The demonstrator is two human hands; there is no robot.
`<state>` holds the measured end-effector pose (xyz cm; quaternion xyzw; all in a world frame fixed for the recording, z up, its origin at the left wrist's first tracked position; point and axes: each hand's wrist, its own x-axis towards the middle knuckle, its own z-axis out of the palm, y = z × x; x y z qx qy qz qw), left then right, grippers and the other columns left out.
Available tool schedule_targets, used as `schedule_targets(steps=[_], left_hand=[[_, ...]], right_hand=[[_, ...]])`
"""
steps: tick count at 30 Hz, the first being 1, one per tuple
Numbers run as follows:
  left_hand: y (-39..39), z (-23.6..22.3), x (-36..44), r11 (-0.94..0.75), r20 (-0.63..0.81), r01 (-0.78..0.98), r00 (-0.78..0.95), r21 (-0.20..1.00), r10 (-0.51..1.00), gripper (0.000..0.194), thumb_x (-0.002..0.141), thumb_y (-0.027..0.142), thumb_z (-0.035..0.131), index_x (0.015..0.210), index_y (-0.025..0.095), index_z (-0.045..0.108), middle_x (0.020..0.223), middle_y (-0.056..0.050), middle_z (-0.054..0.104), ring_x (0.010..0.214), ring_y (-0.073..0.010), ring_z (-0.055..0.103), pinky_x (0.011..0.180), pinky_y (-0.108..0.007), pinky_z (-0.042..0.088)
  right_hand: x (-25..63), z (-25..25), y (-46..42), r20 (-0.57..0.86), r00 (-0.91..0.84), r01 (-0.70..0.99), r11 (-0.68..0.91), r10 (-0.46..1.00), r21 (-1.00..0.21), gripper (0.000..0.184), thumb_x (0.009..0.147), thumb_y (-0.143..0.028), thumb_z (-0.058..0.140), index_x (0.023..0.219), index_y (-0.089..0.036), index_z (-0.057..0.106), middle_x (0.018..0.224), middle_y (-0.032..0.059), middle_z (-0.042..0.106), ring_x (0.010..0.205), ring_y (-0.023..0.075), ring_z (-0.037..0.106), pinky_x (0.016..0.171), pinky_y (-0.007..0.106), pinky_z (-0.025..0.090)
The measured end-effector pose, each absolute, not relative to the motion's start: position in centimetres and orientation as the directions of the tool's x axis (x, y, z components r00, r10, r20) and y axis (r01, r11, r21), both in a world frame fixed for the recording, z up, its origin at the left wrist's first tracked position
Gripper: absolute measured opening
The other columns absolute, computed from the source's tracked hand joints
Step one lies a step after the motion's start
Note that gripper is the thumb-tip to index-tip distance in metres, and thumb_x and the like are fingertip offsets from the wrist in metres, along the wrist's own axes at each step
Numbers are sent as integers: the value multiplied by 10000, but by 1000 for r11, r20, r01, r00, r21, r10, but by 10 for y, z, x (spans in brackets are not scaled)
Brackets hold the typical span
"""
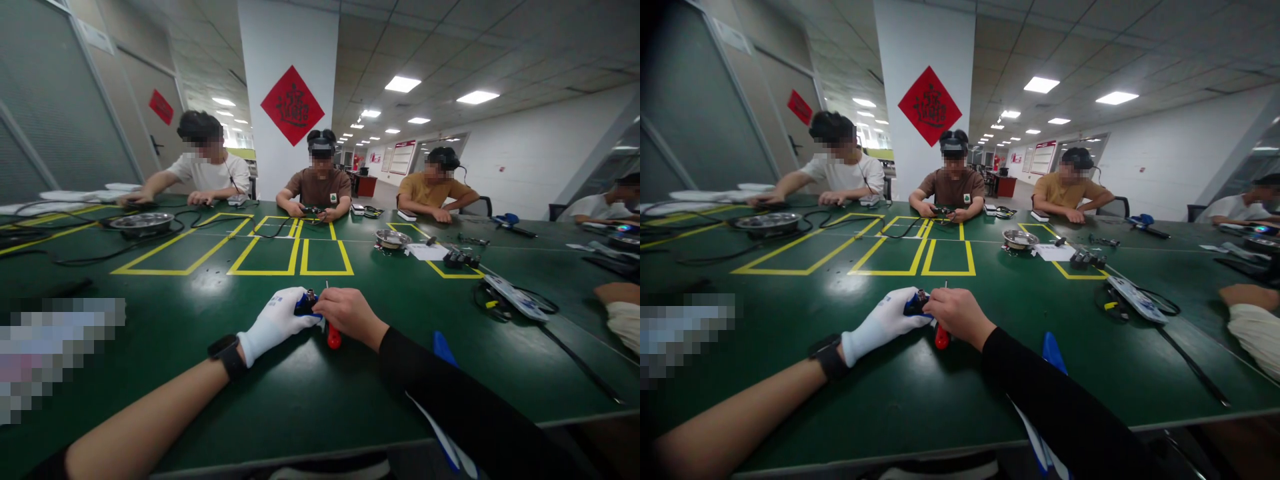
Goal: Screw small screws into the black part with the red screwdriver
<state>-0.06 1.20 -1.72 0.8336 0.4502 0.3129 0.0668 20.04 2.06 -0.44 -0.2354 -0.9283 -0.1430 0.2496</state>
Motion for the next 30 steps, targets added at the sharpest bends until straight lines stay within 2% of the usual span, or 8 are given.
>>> schedule_targets(steps=[4, 9, 18, 30], left_hand=[[11, -17, 0, -564, 460, 738, 383, 370, 801, 325, 752, 482, 651, 841, 180, 571, 820, -39, 608, 769, -210, 574, 698, -304, 428], [9, -14, -1, -560, 467, 743, 374, 367, 802, 331, 751, 498, 649, 822, 184, 572, 810, -38, 609, 760, -207, 572, 669, -294, 411], [10, -13, -2, -555, 458, 744, 373, 373, 807, 304, 739, 469, 669, 803, 188, 572, 788, -27, 600, 746, -197, 563, 669, -287, 404], [10, -14, -3, -559, 464, 733, 368, 388, 805, 305, 732, 469, 674, 796, 187, 576, 780, -24, 600, 734, -196, 566, 659, -290, 413]], right_hand=[[200, -4, 20, 521, -744, 527, 847, 417, 74, 155, 910, -149, 497, 943, -190, 643, 936, 28, 646, 826, 132, 590, 701, 241, 392], [198, -3, 19, 523, -754, 521, 846, 396, 110, 149, 904, -146, 510, 942, -189, 647, 912, 34, 649, 810, 141, 592, 699, 251, 400], [195, -1, 15, 544, -733, 534, 840, 408, 90, 205, 944, -210, 458, 926, -168, 658, 905, 49, 656, 823, 146, 594, 721, 257, 428], [195, 1, 15, 524, -758, 527, 837, 388, 144, 159, 914, -152, 497, 937, -173, 653, 888, 48, 645, 807, 149, 570, 711, 267, 424]])
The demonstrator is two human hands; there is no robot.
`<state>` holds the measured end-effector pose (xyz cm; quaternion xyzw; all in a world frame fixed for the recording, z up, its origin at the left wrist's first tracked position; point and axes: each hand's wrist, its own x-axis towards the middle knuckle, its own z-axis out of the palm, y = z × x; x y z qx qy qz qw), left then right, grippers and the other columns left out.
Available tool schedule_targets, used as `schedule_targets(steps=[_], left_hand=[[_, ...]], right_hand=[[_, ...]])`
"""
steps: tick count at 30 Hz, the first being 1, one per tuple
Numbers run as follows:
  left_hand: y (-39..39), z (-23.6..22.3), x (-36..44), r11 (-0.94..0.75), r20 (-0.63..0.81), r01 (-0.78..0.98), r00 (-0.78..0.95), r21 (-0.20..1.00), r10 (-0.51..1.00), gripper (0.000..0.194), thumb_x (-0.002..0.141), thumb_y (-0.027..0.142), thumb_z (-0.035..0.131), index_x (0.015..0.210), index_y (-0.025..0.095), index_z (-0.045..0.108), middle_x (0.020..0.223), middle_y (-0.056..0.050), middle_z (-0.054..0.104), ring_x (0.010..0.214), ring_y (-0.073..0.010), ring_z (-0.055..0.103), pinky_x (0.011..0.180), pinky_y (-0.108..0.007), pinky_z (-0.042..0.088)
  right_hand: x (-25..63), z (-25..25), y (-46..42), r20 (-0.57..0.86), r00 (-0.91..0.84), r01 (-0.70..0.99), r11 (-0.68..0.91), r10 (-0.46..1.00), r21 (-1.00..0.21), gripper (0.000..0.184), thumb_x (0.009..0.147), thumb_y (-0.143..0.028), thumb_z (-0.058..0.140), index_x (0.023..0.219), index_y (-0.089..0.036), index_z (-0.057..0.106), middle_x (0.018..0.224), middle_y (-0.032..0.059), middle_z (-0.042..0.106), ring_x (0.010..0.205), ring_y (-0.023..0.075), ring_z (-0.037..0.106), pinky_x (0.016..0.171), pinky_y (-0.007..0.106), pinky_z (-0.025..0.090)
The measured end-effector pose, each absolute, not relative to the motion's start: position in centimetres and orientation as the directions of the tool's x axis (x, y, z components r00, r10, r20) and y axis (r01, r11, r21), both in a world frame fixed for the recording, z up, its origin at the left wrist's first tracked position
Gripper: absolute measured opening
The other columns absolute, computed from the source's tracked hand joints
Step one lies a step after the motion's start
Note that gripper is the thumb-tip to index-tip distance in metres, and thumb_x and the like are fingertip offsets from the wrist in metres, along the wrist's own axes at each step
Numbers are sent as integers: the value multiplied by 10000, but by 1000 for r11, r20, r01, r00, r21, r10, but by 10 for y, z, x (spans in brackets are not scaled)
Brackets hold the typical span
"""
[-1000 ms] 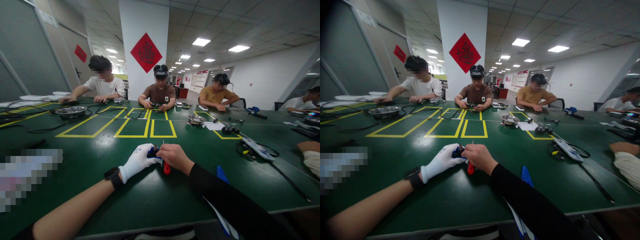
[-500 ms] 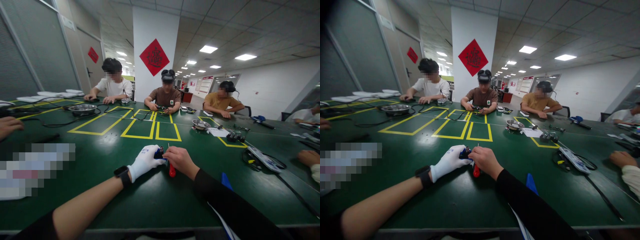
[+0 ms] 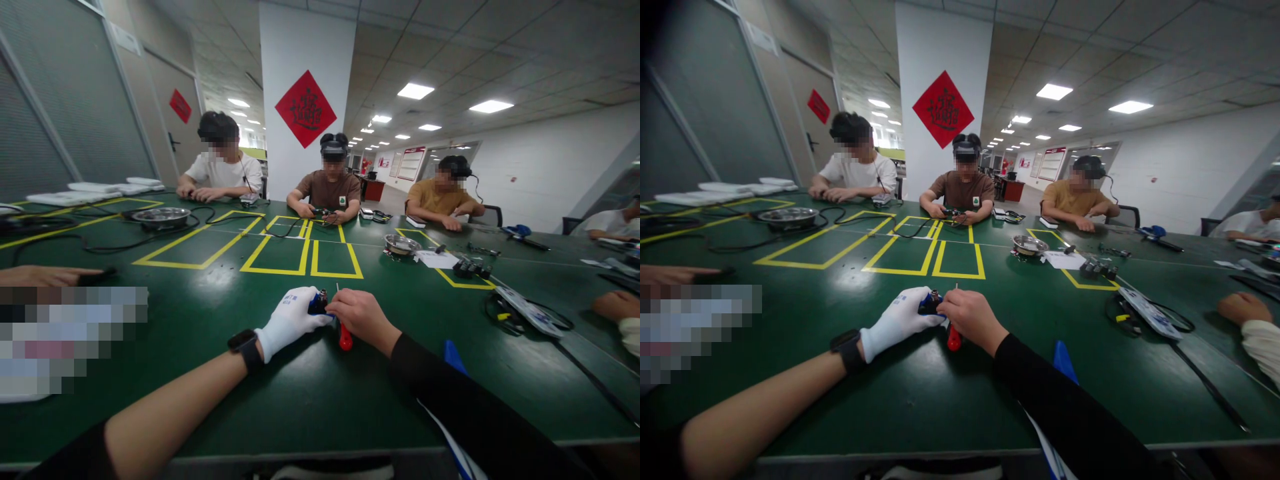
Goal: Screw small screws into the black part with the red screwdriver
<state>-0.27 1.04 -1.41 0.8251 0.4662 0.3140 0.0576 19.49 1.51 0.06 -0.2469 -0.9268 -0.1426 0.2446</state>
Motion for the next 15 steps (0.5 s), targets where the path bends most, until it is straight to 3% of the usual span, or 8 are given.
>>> schedule_targets(steps=[15], left_hand=[[12, -14, -6, -625, 491, 682, 424, 381, 761, 285, 752, 444, 669, 776, 176, 575, 792, -22, 587, 763, -192, 554, 716, -298, 426]], right_hand=[[197, -2, 19, 549, -782, 460, 868, 296, 188, 182, 938, -203, 471, 956, -167, 648, 888, 63, 642, 816, 165, 540, 709, 287, 423]])
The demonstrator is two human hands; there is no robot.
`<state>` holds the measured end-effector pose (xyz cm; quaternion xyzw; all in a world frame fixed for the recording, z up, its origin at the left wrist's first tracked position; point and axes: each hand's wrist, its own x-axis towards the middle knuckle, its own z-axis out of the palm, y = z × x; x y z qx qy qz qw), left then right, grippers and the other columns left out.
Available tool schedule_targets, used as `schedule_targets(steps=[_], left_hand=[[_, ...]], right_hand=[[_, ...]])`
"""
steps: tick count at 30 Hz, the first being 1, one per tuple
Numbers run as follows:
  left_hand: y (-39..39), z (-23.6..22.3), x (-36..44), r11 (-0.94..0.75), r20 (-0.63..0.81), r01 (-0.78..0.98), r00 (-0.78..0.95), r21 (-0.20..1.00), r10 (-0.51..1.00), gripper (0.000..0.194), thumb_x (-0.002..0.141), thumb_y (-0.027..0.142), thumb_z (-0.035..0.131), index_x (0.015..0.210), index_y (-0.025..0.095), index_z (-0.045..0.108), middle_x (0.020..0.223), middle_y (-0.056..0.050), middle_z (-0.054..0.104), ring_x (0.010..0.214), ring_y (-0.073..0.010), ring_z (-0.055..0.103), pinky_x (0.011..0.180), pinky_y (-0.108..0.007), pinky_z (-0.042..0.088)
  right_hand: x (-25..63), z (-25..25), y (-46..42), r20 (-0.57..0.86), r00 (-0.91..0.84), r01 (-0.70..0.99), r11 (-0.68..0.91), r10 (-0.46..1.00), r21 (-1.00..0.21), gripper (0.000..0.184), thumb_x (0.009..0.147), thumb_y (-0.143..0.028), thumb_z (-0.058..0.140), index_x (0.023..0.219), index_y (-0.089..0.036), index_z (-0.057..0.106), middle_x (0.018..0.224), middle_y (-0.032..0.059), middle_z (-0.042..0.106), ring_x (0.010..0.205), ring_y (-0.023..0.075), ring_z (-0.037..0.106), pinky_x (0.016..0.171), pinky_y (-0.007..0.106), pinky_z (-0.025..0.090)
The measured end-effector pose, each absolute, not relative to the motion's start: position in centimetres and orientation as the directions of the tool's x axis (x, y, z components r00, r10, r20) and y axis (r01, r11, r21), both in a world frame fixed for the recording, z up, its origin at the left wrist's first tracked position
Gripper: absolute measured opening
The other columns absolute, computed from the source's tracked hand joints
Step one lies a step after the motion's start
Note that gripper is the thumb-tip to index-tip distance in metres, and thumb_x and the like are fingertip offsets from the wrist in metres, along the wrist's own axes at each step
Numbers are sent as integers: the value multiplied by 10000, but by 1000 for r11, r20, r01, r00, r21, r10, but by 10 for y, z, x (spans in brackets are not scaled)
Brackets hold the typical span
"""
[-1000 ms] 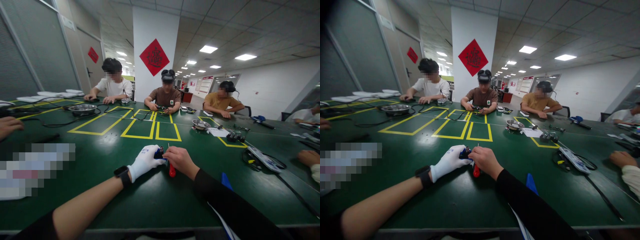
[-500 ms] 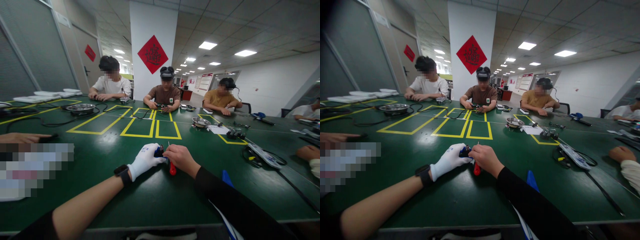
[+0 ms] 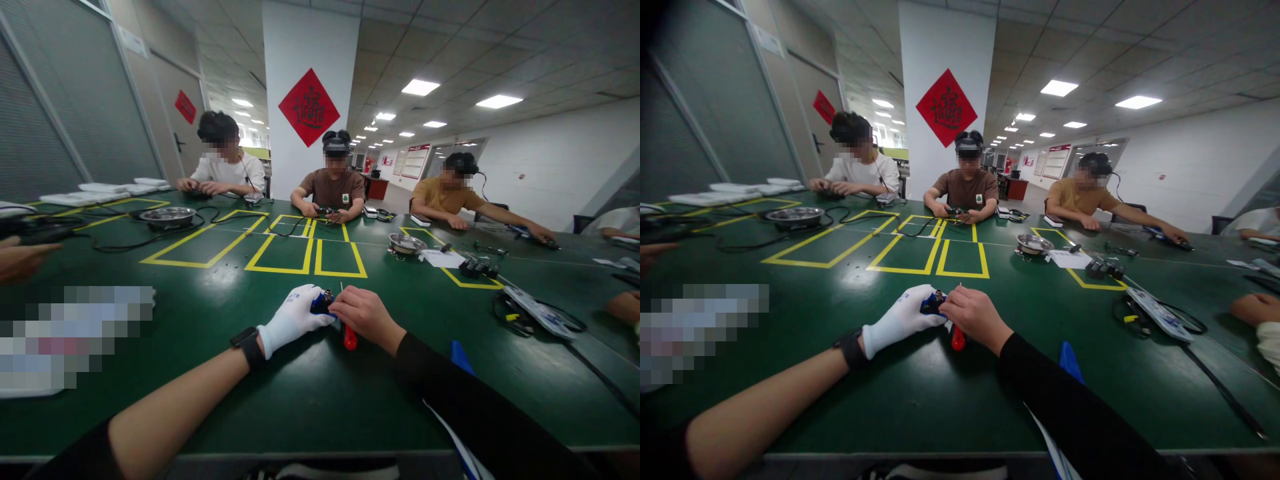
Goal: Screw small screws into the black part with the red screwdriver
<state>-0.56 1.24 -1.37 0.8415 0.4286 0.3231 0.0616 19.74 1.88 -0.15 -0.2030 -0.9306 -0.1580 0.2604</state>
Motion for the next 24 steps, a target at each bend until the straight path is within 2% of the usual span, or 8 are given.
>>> schedule_targets(steps=[13, 20, 24], left_hand=[[12, -14, -4, -579, 444, 635, 382, 512, 811, 282, 714, 422, 697, 757, 172, 572, 761, 4, 595, 713, -171, 553, 657, -272, 422], [14, -14, -4, -599, 465, 647, 394, 471, 793, 309, 711, 452, 697, 785, 173, 586, 796, -16, 599, 756, -188, 559, 706, -291, 435], [14, -15, -5, -608, 467, 671, 414, 423, 781, 301, 717, 455, 694, 789, 177, 604, 824, -31, 615, 826, -217, 577, 804, -335, 448]], right_hand=[[196, -1, 18, 548, -788, 457, 863, 280, 216, 176, 940, -222, 477, 946, -174, 646, 869, 60, 632, 808, 161, 540, 710, 284, 419], [198, -2, 20, 546, -773, 471, 870, 325, 149, 170, 930, -242, 498, 925, -182, 657, 870, 55, 644, 808, 161, 549, 710, 281, 421], [197, -6, 22, 589, -728, 461, 886, 350, 44, 128, 897, -258, 562, 860, -189, 665, 837, 42, 651, 798, 156, 565, 702, 269, 427]])
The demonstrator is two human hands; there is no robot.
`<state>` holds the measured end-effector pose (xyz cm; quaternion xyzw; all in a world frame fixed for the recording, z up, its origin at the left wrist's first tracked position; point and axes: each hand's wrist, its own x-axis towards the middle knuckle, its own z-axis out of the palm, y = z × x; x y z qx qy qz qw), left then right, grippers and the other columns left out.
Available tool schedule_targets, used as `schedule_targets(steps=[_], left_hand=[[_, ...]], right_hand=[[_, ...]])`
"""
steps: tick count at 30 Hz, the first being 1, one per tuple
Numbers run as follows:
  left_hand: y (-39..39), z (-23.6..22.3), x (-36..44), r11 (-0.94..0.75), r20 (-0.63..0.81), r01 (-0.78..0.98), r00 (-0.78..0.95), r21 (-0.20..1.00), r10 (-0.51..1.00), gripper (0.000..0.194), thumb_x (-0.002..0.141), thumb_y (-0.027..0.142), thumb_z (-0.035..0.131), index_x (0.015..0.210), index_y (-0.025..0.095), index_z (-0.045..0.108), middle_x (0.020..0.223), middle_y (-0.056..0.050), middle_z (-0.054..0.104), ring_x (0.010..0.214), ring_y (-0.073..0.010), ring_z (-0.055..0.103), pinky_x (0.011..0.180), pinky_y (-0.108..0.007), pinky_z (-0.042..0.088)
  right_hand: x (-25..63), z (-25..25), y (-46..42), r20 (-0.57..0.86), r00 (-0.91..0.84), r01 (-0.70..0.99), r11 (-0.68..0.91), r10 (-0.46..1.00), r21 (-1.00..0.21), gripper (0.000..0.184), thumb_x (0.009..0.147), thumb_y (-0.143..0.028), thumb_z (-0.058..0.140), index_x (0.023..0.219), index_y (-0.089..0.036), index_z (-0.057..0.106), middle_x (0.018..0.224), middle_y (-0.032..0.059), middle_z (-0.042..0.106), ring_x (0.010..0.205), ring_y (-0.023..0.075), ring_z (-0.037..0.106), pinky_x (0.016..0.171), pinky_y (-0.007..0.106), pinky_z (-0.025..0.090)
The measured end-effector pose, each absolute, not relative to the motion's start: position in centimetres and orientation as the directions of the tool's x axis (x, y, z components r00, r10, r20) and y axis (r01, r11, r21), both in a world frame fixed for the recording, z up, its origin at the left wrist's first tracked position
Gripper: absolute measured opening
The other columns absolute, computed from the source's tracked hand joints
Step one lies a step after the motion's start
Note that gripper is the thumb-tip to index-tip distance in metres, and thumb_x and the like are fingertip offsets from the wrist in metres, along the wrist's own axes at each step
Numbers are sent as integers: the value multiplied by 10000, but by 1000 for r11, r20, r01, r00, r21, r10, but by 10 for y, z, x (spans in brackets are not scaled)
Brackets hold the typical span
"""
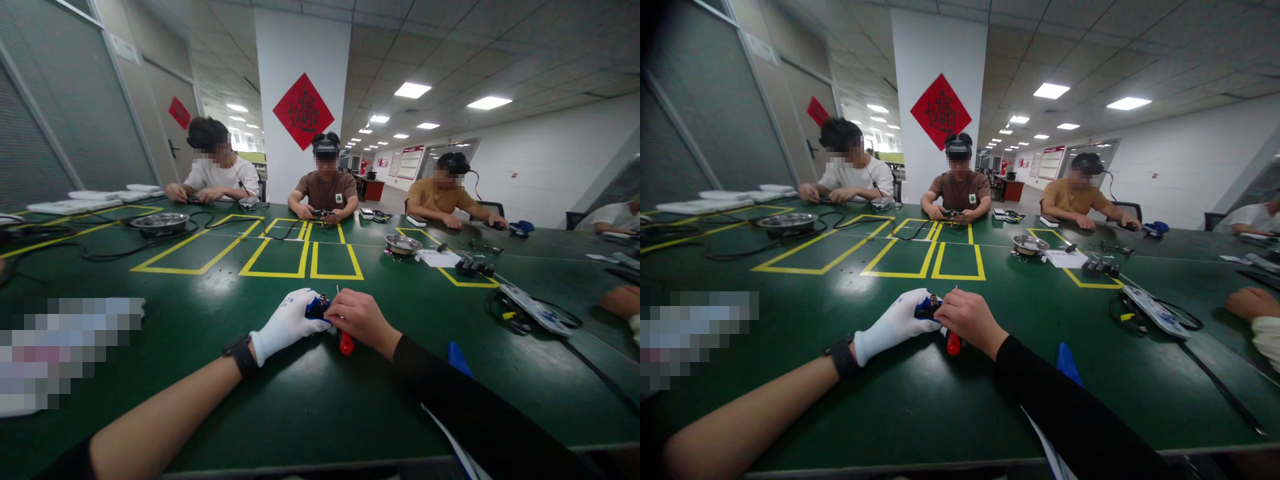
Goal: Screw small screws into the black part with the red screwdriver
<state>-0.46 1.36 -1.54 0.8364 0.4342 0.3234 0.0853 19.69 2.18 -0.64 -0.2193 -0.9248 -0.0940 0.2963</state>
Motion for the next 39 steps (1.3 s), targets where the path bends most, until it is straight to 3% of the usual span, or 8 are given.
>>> schedule_targets(steps=[6, 12, 15, 18, 24, 30, 33, 39], left_hand=[[14, -20, -6, -585, 453, 709, 403, 395, 795, 376, 715, 482, 691, 972, 209, 648, 978, -74, 663, 1041, -290, 570, 972, -419, 405], [12, -17, -9, -588, 468, 698, 393, 409, 792, 664, 662, 531, 717, 1242, 243, 573, 1242, -93, 602, 1266, -360, 424, 1063, -516, 323], [10, -11, -16, -599, 583, 646, 281, 472, 762, 481, 848, 469, 523, 1261, 226, 560, 1297, -71, 574, 1318, -293, 387, 1105, -474, 304], [14, -7, -24, -596, 698, 597, 82, 537, 711, 458, 962, 338, 235, 1183, 194, 610, 1238, -43, 623, 1280, -210, 448, 1148, -426, 263], [30, -9, -31, -549, 679, 492, -125, 676, 724, 582, 981, 369, 130, 1064, 138, 658, 1053, -75, 705, 1115, -206, 597, 1085, -405, 373], [20, -3, -24, -564, 698, 497, -126, 659, 705, 463, 972, 341, 283, 988, 133, 696, 949, -67, 730, 1055, -219, 624, 1133, -458, 297], [16, -5, -15, -589, 701, 422, -182, 689, 690, 372, 947, 337, 397, 1203, 150, 591, 1115, -89, 672, 1091, -217, 609, 1098, -461, 359], [15, -9, -4, -631, 738, 390, -275, 671, 616, 939, 779, 334, 692, 1489, 286, 78, 1527, -147, 229, 1329, -291, 402, 1066, -478, 404]], right_hand=[[203, -1, 22, 645, -512, 563, 788, 568, -247, 160, 923, -218, 492, 879, -164, 636, 837, 44, 634, 768, 147, 585, 706, 265, 458], [216, -6, 34, 395, -662, 672, 738, 637, -63, 299, 848, -47, 517, 1053, -224, 641, 1136, 80, 582, 975, 184, 583, 796, 289, 474], [217, -11, 39, 312, -714, 659, 752, 627, -2, 294, 815, -22, 547, 1007, -222, 642, 1107, 72, 595, 937, 189, 574, 780, 297, 474], [216, -11, 40, 298, -727, 650, 760, 618, 11, 252, 819, -28, 544, 968, -210, 633, 1059, 67, 615, 898, 186, 564, 756, 295, 473], [219, -1, 31, 245, -794, 573, 820, 557, -8, 460, 768, 9, 535, 1115, -279, 624, 1136, 46, 608, 955, 194, 572, 783, 307, 459], [220, 12, 20, 166, -823, 556, 830, 543, 42, 270, 804, -76, 535, 988, -233, 655, 1028, 54, 635, 902, 190, 604, 721, 284, 438], [219, 14, 20, 155, -822, 556, 831, 549, 7, 232, 817, -113, 552, 1006, -222, 632, 1011, 43, 644, 899, 185, 613, 735, 273, 426], [216, 12, 21, 345, -745, 581, 809, 571, -87, 247, 863, -122, 530, 1088, -217, 570, 1054, 42, 655, 922, 185, 614, 794, 280, 415]])
